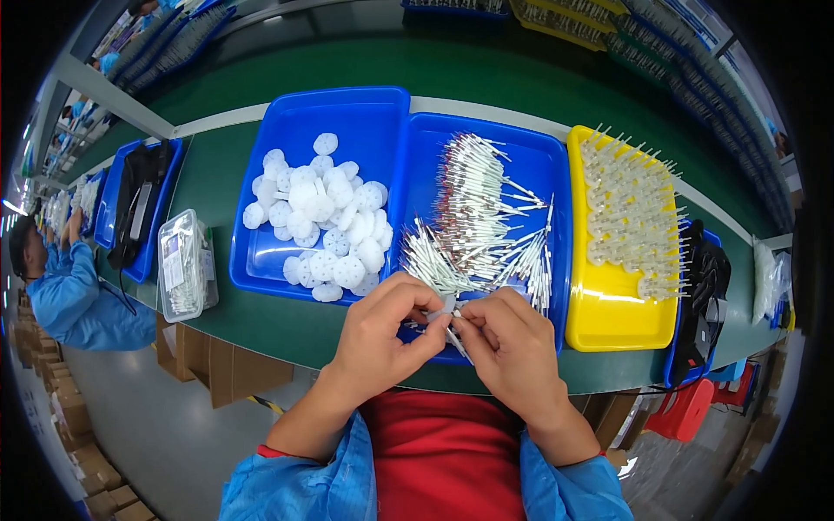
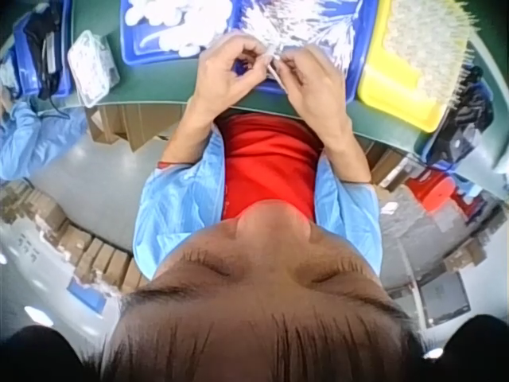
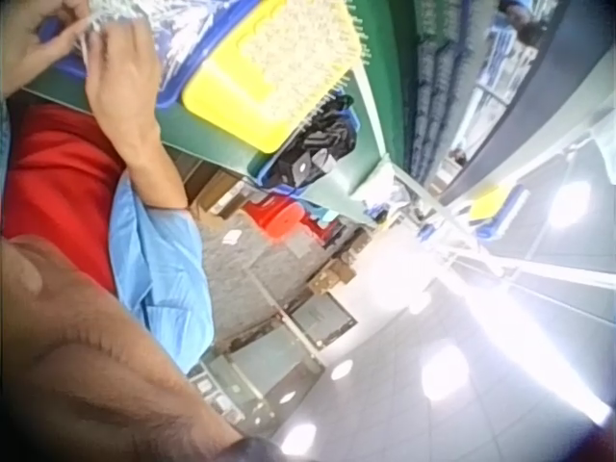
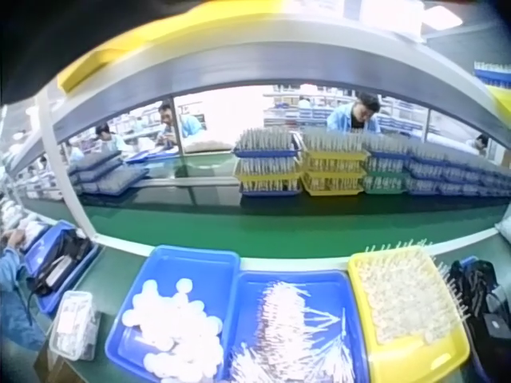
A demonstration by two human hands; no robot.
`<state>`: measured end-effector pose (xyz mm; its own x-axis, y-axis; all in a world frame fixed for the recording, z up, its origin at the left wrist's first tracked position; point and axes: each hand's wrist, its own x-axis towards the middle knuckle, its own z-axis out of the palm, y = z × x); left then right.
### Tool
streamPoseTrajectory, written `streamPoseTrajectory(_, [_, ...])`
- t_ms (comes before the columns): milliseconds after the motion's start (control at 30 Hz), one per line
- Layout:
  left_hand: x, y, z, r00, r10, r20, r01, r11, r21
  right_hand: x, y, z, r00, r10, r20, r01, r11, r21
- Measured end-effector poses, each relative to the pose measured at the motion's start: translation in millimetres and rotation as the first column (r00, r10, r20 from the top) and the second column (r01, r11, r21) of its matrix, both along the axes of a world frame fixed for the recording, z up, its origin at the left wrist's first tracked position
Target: The person assembles components by taking circular plastic bases and inserting thin sticks into them by hand.
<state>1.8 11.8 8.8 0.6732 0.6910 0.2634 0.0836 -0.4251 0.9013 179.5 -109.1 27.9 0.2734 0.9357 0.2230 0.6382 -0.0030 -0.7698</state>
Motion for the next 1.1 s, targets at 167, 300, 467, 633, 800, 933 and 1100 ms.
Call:
streamPoseTrajectory(167, [-4, 5, -1, 1.0, -0.016, -0.008, 0.016, 1.0, 0.013, -2, 1, 0, 1.0, 0.014, 0.01, -0.014, 1.0, 0.018])
streamPoseTrajectory(300, [-5, 9, -3, 0.993, -0.03, 0.118, 0.017, 0.993, 0.114, -5, 0, -4, 0.997, 0.016, -0.074, -0.01, 0.997, 0.082])
streamPoseTrajectory(467, [0, 0, -3, 0.973, 0.07, 0.221, -0.056, 0.996, -0.069, -9, 2, -4, 0.994, -0.008, -0.113, 0.025, 0.989, 0.143])
streamPoseTrajectory(633, [-4, 6, 1, 0.992, -0.025, 0.122, 0.007, 0.989, 0.15, -9, 1, -4, 0.996, -0.001, -0.092, 0.012, 0.992, 0.128])
streamPoseTrajectory(800, [-6, 6, 4, 0.995, -0.042, 0.088, 0.027, 0.985, 0.168, -9, 0, -4, 0.996, 0.003, -0.086, 0.007, 0.994, 0.108])
streamPoseTrajectory(933, [-6, 4, 1, 0.993, -0.025, 0.116, 0.003, 0.983, 0.181, -9, -1, -4, 0.995, 0.004, -0.103, 0.007, 0.995, 0.104])
streamPoseTrajectory(1100, [-9, 1, -9, 0.986, -0.019, 0.167, -0.013, 0.982, 0.187, -10, -2, -2, 0.993, 0.002, -0.121, 0.013, 0.993, 0.121])
